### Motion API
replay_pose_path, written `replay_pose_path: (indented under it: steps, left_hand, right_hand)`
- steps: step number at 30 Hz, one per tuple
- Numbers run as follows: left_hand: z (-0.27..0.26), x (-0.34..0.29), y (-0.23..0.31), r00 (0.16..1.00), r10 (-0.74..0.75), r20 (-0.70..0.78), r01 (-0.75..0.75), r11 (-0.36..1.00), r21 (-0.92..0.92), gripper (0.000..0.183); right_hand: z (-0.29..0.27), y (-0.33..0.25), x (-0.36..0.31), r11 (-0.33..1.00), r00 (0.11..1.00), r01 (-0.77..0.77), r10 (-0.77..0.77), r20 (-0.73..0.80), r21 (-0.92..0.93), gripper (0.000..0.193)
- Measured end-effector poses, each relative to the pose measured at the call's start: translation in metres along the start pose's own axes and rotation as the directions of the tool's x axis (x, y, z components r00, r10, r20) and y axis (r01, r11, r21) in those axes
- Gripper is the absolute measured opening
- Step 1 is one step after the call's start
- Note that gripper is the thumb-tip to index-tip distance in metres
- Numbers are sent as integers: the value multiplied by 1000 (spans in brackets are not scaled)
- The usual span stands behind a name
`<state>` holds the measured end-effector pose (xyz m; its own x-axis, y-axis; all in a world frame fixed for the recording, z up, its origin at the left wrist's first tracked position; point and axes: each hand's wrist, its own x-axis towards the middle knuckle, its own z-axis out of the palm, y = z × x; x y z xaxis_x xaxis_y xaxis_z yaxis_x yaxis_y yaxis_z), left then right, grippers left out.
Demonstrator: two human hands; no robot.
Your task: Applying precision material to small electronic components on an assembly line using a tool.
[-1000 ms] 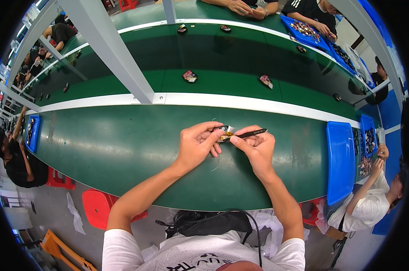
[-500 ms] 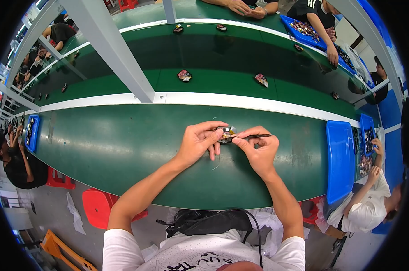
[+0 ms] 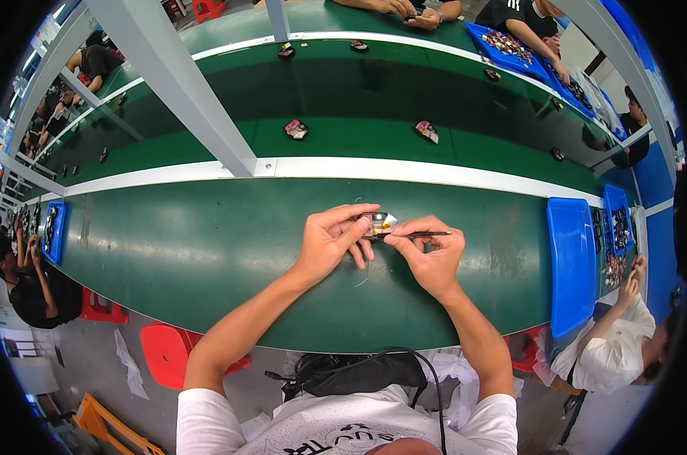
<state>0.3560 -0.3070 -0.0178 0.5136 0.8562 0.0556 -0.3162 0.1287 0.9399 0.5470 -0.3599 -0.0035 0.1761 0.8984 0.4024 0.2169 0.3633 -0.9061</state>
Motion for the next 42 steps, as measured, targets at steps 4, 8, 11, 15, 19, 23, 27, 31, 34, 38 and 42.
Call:
replay_pose_path:
  steps: [4, 8, 11, 15, 19, 23, 27, 31, 34, 38, 42]
  left_hand:
    - [1, 1, -1, 1000, -1, -2, 1, 1000, 5, 30]
    - [3, 2, -4, 1000, -10, -14, 10, 1000, -4, 29]
    - [4, 0, -1, 1000, -9, -25, 9, 1000, 9, 29]
    - [-1, 1, -4, 999, 0, -53, 2, 1000, 28, 30]
    - [-2, -1, -2, 998, 4, -55, -2, 999, 41, 29]
    - [-2, -3, -2, 998, 20, -54, -17, 998, 54, 28]
    - [0, -3, 0, 998, 37, -59, -34, 997, 63, 28]
    - [0, -2, 0, 999, 35, -39, -32, 997, 77, 28]
    - [1, -3, 0, 999, 33, -43, -30, 996, 86, 27]
    - [-2, -1, 1, 999, -28, -38, 30, 997, 73, 29]
    - [-4, 1, -1, 999, -45, 14, 44, 997, 66, 33]
  right_hand:
    - [-1, -1, 0, 997, 997, 71, -70, 7, -42, 14]
    - [-4, 1, 0, 997, 999, 47, -46, 9, -60, 14]
    - [-3, -2, 1, 997, 1000, 17, -17, 10, -78, 14]
    - [-1, -1, 2, 994, 998, 61, -61, -1, -87, 15]
    - [2, -7, 1, 985, 993, 117, -113, 36, -129, 16]
    - [4, -6, 0, 979, 988, 148, -141, 58, -138, 16]
    - [5, -7, 1, 966, 980, 196, -187, 70, -166, 14]
    - [3, -8, 1, 964, 979, 199, -188, 80, -174, 14]
    - [1, -10, 2, 960, 974, 220, -205, 100, -173, 14]
    - [3, -7, 1, 944, 961, 270, -252, 114, -189, 15]
    - [3, -5, 1, 915, 937, 345, -323, 131, -211, 16]
